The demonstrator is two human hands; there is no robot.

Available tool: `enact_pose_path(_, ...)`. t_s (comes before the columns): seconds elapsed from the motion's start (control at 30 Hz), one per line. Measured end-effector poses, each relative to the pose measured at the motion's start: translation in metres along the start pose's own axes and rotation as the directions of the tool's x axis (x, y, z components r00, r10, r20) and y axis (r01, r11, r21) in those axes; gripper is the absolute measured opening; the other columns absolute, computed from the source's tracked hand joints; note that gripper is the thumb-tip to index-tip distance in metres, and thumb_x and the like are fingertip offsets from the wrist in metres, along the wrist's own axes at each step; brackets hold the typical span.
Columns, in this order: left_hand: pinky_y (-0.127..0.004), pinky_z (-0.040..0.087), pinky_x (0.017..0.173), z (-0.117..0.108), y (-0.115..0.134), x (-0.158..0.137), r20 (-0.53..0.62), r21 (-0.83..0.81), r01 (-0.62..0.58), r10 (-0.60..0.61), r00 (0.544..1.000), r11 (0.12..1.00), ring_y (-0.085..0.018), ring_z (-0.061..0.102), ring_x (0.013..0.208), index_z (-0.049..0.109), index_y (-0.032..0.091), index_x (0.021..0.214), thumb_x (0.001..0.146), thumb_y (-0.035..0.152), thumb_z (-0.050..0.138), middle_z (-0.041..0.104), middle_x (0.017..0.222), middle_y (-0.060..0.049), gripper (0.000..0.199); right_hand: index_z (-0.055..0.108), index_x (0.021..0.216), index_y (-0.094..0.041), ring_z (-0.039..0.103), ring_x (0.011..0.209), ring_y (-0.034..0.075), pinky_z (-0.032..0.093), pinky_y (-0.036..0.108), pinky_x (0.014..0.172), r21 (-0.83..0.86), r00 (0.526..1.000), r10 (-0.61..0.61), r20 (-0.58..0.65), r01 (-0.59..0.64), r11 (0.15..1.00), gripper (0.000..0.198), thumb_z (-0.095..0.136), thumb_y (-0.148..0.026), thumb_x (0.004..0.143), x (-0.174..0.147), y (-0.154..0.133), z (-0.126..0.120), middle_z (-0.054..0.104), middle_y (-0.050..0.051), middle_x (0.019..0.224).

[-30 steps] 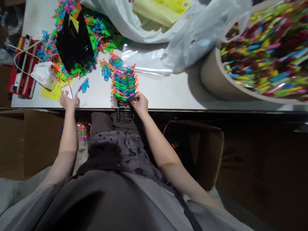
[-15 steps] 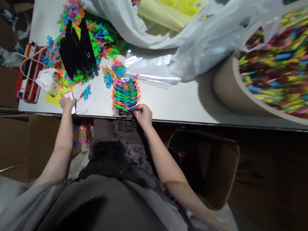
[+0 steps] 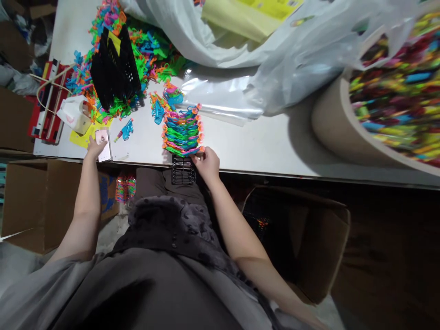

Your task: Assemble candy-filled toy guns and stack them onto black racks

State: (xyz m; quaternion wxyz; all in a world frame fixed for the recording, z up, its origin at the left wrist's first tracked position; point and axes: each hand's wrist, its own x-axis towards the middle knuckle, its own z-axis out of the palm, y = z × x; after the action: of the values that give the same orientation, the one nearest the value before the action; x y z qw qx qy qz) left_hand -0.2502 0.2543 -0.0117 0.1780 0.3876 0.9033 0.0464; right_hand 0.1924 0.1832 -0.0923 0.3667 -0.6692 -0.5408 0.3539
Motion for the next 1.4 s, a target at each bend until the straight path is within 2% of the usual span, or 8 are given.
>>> enact_pose_path(0.1,-0.050,0.036,0.101,-0.010,-0.034,-0.013,0.050,-0.020,-0.029,0.030,0.998,0.999,-0.039,0.039,0.127,0.035,0.013,0.135,0.061,0.042,0.073,0.040,0.136,-0.023,0.088,0.042,0.061,-0.021,0.039,0.050,0.012,0.028,0.025,0.050,0.003,1.000,0.000,0.000,0.000,1.000,0.032,0.061,-0.046,0.069,0.000,0.001,0.001,0.040,-0.005,0.051)
enact_pose_path(0.2,-0.038,0.049,0.083,-0.012,-0.059,-0.025,0.174,-0.118,-0.104,0.123,0.977,0.988,-0.027,0.058,0.098,0.046,0.013,0.124,0.066,0.036,0.071,0.056,0.108,-0.015,0.067,0.044,0.063,-0.021,0.040,0.051,0.012,0.029,0.025,0.052,0.007,1.000,0.013,0.001,-0.013,1.000,0.029,0.062,-0.043,0.068,0.000,-0.001,0.000,0.041,-0.005,0.053)
enact_pose_path(0.3,-0.029,0.049,0.071,-0.009,-0.068,-0.029,0.212,-0.249,-0.121,0.176,0.961,0.961,-0.014,0.057,0.072,0.047,0.014,0.121,0.067,0.023,0.071,0.057,0.090,-0.005,0.060,0.045,0.065,-0.021,0.040,0.051,0.011,0.030,0.025,0.052,0.025,1.000,0.023,0.000,-0.023,0.999,0.027,0.063,-0.040,0.067,-0.001,-0.004,0.000,0.043,-0.005,0.053)
enact_pose_path(0.4,-0.025,0.046,0.066,-0.005,-0.066,-0.027,0.165,-0.342,-0.038,0.100,0.981,0.939,-0.009,0.051,0.061,0.048,0.015,0.117,0.063,0.012,0.071,0.054,0.082,-0.001,0.059,0.045,0.067,-0.021,0.040,0.050,0.011,0.030,0.024,0.052,0.037,1.000,0.017,0.000,-0.017,0.999,0.025,0.063,-0.039,0.068,-0.001,-0.003,0.000,0.043,-0.006,0.051)
enact_pose_path(0.5,-0.024,0.046,0.063,-0.003,-0.061,-0.025,0.140,-0.397,0.015,0.044,0.989,0.918,-0.009,0.049,0.058,0.052,0.014,0.111,0.068,0.013,0.065,0.055,0.075,0.000,0.045,0.046,0.068,-0.021,0.039,0.049,0.011,0.030,0.024,0.052,0.048,1.000,0.009,-0.014,-0.008,0.999,0.025,0.063,-0.039,0.068,-0.001,0.000,0.003,0.042,-0.007,0.050)
enact_pose_path(0.67,-0.023,0.047,0.060,0.001,-0.059,-0.028,0.124,-0.496,0.022,0.046,0.991,0.868,-0.012,0.054,0.061,0.060,0.014,0.090,0.079,0.023,0.048,0.059,0.067,-0.002,0.018,0.049,0.070,-0.020,0.037,0.048,0.010,0.029,0.024,0.052,0.066,1.000,0.006,-0.020,-0.005,0.998,0.023,0.063,-0.037,0.067,-0.001,0.001,0.004,0.042,-0.007,0.050)
enact_pose_path(1.07,-0.020,0.045,0.060,0.014,-0.066,-0.032,-0.014,-0.548,-0.019,0.013,1.000,0.836,-0.008,0.054,0.065,0.056,0.012,0.105,0.078,0.023,0.053,0.063,0.088,-0.004,0.029,0.048,0.069,-0.020,0.037,0.050,0.010,0.030,0.024,0.054,0.068,1.000,0.013,-0.025,-0.011,0.998,0.022,0.065,-0.034,0.068,-0.001,-0.002,0.004,0.042,-0.007,0.051)
enact_pose_path(1.4,-0.022,0.045,0.067,0.007,-0.060,-0.037,-0.073,-0.344,-0.081,0.059,0.996,0.935,-0.010,0.052,0.072,0.053,0.010,0.109,0.084,0.022,0.049,0.060,0.088,-0.004,0.028,0.048,0.071,-0.020,0.042,0.053,0.012,0.032,0.025,0.055,0.067,1.000,-0.014,-0.020,0.015,0.998,0.023,0.064,-0.037,0.070,0.000,0.000,0.004,0.046,-0.004,0.056)
